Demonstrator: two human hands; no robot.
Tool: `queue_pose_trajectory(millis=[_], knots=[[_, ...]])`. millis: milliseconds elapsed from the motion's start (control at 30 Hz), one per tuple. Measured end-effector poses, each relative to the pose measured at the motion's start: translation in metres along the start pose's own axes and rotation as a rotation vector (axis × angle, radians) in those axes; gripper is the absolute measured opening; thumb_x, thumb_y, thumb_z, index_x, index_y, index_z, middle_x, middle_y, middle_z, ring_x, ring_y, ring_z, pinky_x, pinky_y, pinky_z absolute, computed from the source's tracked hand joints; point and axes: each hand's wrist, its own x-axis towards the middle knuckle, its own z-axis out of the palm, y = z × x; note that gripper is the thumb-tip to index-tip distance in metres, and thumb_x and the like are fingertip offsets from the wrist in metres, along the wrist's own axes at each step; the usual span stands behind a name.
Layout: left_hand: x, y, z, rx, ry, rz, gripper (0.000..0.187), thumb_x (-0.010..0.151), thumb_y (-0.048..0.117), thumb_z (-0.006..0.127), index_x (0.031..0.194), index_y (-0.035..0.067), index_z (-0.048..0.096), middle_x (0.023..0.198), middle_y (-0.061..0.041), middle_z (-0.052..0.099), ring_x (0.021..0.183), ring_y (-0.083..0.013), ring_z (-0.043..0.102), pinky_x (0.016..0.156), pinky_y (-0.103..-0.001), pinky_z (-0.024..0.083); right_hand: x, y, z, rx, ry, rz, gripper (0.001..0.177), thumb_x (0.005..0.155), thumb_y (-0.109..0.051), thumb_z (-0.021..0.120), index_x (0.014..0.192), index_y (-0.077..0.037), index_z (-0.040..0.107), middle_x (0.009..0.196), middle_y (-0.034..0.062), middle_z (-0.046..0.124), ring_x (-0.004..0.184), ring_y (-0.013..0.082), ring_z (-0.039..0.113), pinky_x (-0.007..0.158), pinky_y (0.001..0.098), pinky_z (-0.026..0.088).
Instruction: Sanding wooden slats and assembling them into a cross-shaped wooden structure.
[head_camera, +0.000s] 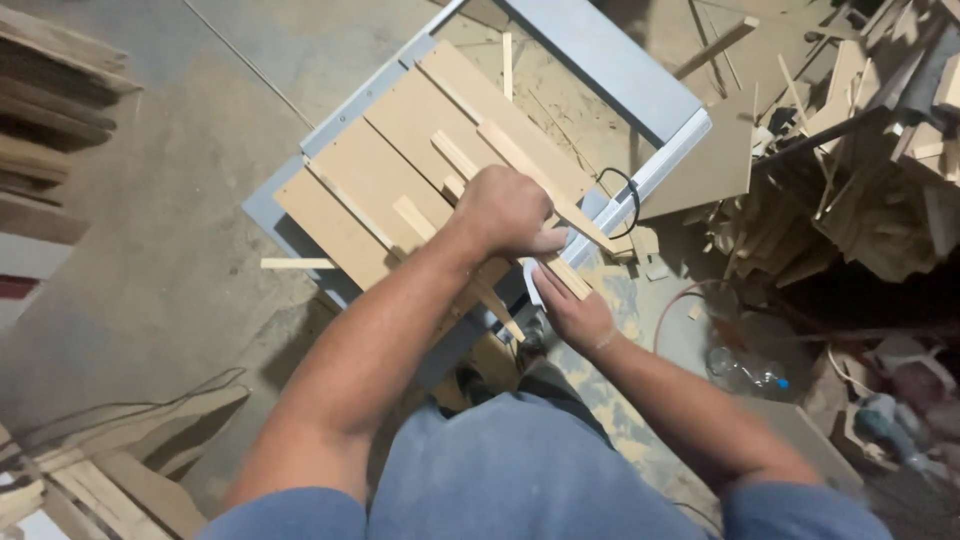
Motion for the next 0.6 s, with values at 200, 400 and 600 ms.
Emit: queue_pose_trajectory(millis=[200, 400, 600], knots=[[0.008, -0.005, 0.001, 0.028, -0.010, 0.034, 0.068, 0.079, 0.081, 0.038, 0.078, 0.027, 0.080, 0.072, -0.009, 0.074, 0.082, -0.0311, 0.076, 0.074, -0.046, 0.059, 0.009, 0.022, -0.043, 0.786, -0.205, 1.017, 0.030, 0.096, -0.034, 0.070, 0.109, -0.008, 0.079, 0.093, 0.0139, 0.078, 0.087, 0.0249, 0.071, 0.079, 0.0455, 0.052], [0.004, 0.002, -0.009, 0.033, -0.013, -0.001, 0.063, 0.081, 0.076, 0.042, 0.083, 0.027, 0.081, 0.076, -0.010, 0.075, 0.086, -0.0305, 0.076, 0.075, -0.045, 0.059, 0.026, 0.012, -0.099, 0.878, -0.276, 1.203, 0.042, 0.095, -0.037, 0.072, 0.113, 0.001, 0.072, 0.105, 0.0237, 0.073, 0.098, 0.0321, 0.066, 0.094, 0.0496, 0.048], [0.008, 0.001, -0.004, 0.043, 0.008, 0.014, 0.063, 0.084, 0.075, 0.040, 0.075, 0.026, 0.080, 0.067, -0.005, 0.073, 0.077, -0.0284, 0.075, 0.072, -0.044, 0.057, 0.087, -0.016, -0.078, 0.452, -0.463, 0.791, 0.051, 0.094, -0.047, 0.072, 0.120, -0.004, 0.071, 0.115, 0.0216, 0.074, 0.117, 0.0345, 0.068, 0.106, 0.0452, 0.051]])
